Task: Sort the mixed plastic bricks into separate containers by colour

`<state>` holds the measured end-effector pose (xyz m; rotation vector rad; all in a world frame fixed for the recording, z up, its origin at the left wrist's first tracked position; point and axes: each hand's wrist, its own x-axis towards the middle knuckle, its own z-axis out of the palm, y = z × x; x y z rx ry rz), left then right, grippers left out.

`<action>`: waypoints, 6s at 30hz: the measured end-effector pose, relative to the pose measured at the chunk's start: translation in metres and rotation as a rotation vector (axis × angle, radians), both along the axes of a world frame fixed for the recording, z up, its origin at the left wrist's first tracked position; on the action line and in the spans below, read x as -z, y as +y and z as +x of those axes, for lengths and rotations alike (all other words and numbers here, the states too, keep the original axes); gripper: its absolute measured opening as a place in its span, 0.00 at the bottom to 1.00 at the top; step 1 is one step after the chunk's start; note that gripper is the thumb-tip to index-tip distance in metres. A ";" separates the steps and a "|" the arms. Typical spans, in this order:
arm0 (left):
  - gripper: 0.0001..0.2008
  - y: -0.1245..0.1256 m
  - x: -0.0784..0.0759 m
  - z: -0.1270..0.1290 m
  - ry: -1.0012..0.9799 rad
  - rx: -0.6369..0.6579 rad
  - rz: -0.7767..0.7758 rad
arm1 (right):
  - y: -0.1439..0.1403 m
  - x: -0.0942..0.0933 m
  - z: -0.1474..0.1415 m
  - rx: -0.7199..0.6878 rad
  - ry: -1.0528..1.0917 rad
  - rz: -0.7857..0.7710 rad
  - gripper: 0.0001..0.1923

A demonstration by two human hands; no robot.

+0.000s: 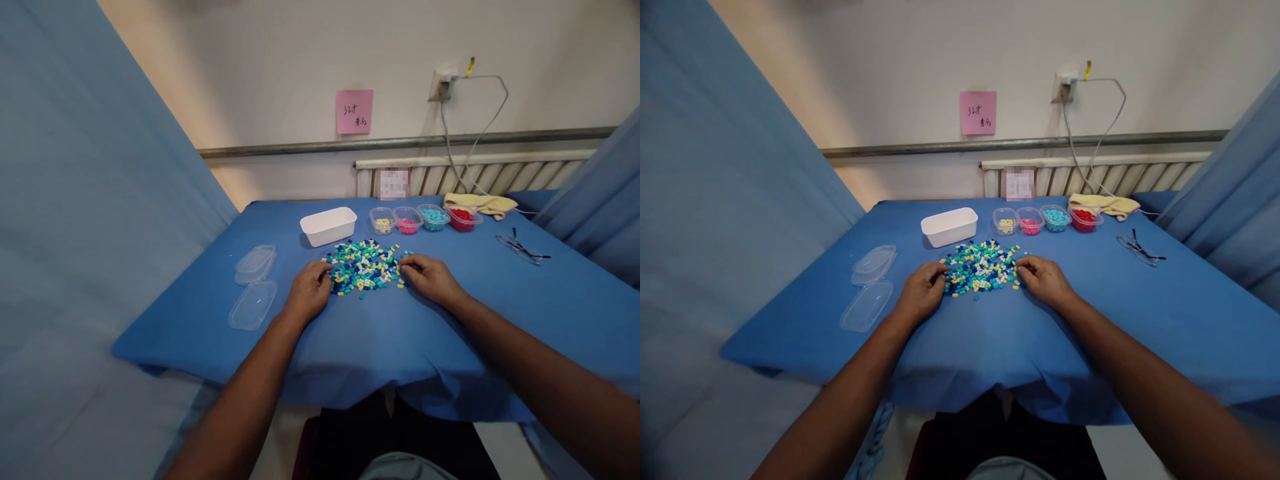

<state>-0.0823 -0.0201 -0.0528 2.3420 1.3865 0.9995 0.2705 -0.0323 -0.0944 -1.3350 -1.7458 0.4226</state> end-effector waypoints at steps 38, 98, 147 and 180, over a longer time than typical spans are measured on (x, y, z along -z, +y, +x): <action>0.19 -0.004 -0.015 0.015 0.450 0.020 -0.050 | 0.037 -0.028 0.003 -0.399 0.088 -0.380 0.14; 0.10 0.079 -0.073 0.100 0.214 0.324 0.035 | 0.045 -0.033 -0.008 -0.295 0.730 -0.544 0.21; 0.22 0.051 -0.034 0.140 -0.859 0.141 -0.945 | 0.037 -0.038 -0.020 -0.121 0.554 -0.189 0.11; 0.22 0.048 -0.027 0.137 -0.827 0.192 -0.934 | 0.034 -0.033 -0.018 -0.164 0.393 0.032 0.13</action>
